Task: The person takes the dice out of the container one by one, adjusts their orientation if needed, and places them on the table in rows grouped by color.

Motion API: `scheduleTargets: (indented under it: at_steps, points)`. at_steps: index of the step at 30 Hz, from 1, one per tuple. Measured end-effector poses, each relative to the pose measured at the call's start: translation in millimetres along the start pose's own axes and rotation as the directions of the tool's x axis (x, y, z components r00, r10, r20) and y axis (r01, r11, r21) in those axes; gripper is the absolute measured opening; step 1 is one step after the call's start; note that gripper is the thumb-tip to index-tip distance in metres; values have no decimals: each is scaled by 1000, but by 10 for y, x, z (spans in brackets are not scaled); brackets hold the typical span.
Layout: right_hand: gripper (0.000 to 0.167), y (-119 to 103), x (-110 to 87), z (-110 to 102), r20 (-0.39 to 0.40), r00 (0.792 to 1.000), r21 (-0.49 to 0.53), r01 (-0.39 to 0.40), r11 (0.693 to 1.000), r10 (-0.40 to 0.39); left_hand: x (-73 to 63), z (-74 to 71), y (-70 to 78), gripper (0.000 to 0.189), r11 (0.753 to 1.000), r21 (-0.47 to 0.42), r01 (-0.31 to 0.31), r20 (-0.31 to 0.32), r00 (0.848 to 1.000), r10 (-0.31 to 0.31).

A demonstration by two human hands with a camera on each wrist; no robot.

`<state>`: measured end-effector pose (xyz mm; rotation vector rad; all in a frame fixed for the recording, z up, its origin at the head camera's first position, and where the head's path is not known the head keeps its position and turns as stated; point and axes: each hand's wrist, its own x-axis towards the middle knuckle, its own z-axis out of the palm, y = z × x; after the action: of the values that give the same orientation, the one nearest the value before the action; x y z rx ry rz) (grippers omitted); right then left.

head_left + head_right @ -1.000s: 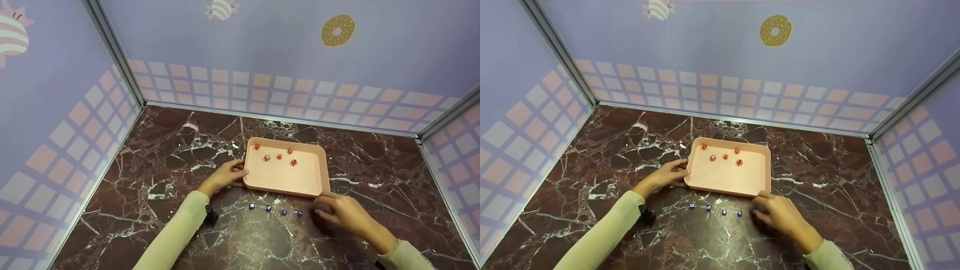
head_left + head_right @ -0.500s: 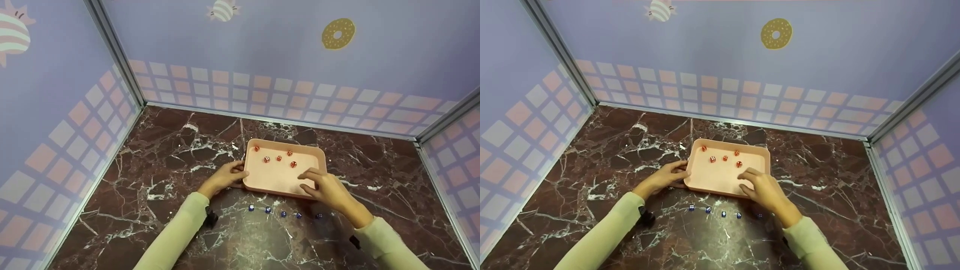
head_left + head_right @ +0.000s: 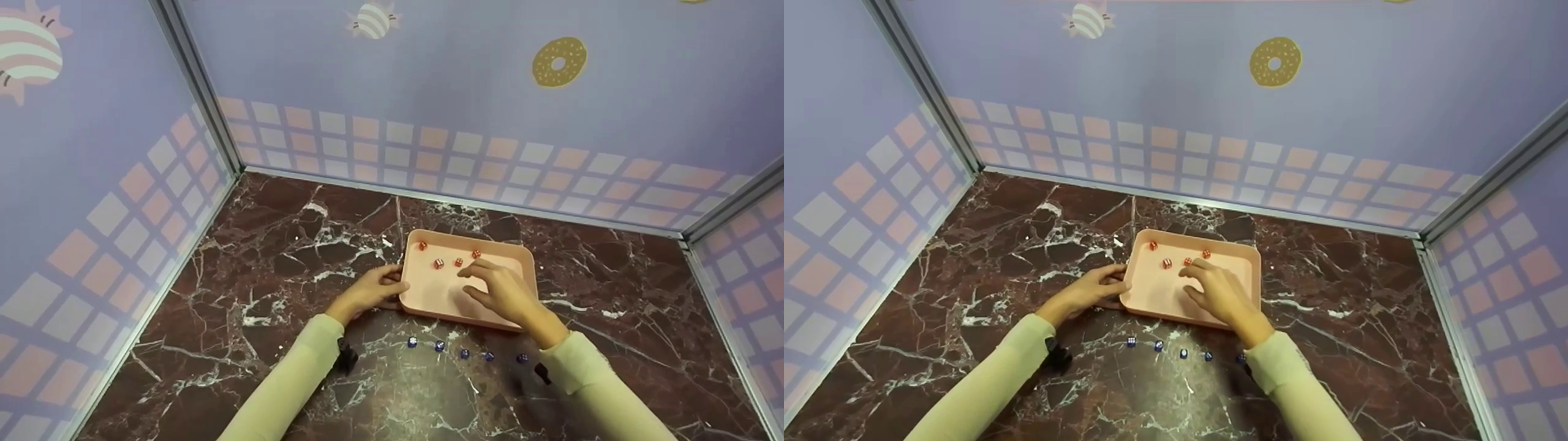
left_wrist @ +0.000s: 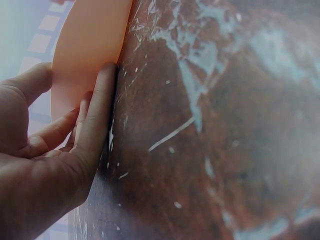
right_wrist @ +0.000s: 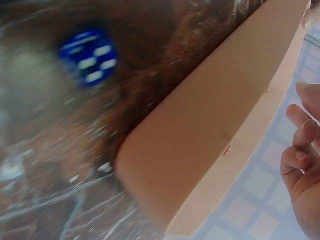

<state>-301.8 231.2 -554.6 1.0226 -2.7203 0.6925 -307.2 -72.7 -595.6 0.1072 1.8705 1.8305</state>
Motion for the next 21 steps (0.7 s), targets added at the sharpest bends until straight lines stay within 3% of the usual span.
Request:
scheduleTargets:
  at_steps: [8, 16, 21]
  points:
    - [26, -27, 239, 105, 53, 998, -5, -28, 1000, 28, 19, -2, -27, 61, 1000, -20, -6, 10, 1000, 6]
    - [25, -15, 463, 194, 95, 984, -4, -148, 989, 147, 27, -4, -26, 61, 1000, -17, -12, 19, 1000, 13]
    - [23, -26, 569, 275, 82, 968, -34, -237, 971, 239, 34, -7, -25, 63, 1000, -12, -11, 22, 1000, 11]
